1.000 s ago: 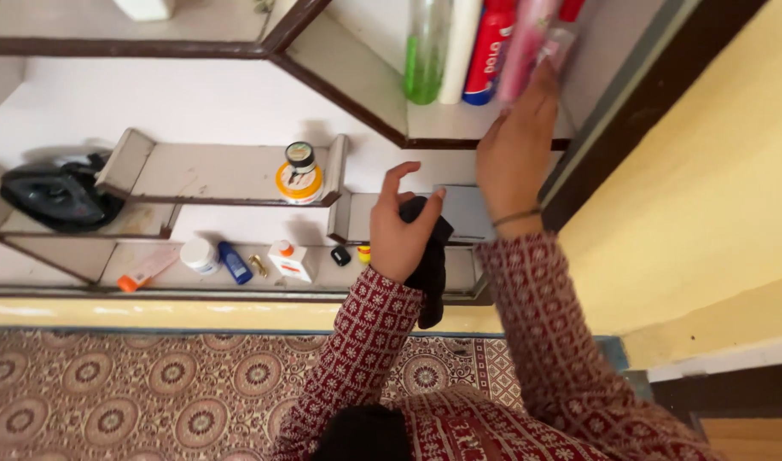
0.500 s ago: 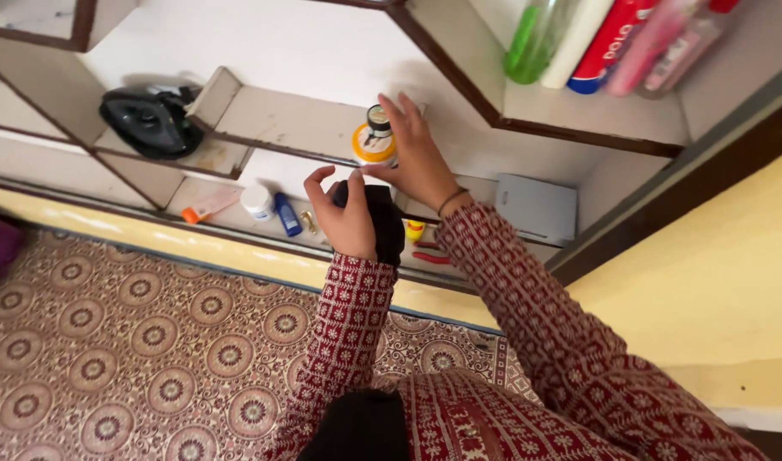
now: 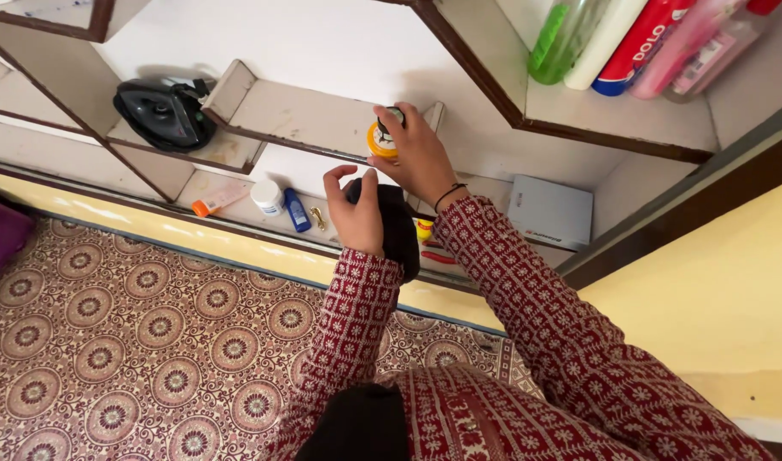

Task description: Organizing and tidying various household items and toiletries on wall-mounted shelves.

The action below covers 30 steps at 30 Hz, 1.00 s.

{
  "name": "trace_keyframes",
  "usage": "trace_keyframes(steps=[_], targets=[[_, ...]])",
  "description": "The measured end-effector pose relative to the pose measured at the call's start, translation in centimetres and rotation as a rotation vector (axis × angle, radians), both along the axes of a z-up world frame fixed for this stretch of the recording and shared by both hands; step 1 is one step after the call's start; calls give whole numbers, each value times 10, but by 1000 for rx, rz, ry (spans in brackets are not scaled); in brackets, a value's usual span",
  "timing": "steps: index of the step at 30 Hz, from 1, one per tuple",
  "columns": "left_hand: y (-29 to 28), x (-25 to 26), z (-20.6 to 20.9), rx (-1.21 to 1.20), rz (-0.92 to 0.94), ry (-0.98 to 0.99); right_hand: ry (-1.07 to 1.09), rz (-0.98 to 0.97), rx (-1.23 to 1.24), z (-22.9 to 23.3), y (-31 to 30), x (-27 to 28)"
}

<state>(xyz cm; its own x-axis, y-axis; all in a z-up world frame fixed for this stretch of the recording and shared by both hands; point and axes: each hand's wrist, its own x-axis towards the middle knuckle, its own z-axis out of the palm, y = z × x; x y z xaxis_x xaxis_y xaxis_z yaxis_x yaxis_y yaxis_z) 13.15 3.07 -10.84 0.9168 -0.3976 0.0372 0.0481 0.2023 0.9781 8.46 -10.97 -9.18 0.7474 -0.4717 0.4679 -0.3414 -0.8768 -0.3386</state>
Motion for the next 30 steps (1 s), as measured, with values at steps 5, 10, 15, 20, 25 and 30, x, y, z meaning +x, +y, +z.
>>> trace_keyframes(steps=[5, 10, 15, 20, 25, 30], targets=[[-2, -8, 10, -63, -35, -23, -142, 55, 59, 9, 10, -13], [-5, -27, 28, -93, -90, -19, -390, -28, 53, 43, 40, -49], [-10, -63, 54, -138, -173, -78, -534, -149, -104, 44, 38, -94], [-32, -88, 41, -157, -252, -147, -690, -237, -377, 66, 35, -144], [-24, -113, 65, -150, -460, -143, -497, -572, -356, 106, 29, -190], [-31, -132, 65, -140, -525, -125, -398, -759, -418, 119, 13, -215]])
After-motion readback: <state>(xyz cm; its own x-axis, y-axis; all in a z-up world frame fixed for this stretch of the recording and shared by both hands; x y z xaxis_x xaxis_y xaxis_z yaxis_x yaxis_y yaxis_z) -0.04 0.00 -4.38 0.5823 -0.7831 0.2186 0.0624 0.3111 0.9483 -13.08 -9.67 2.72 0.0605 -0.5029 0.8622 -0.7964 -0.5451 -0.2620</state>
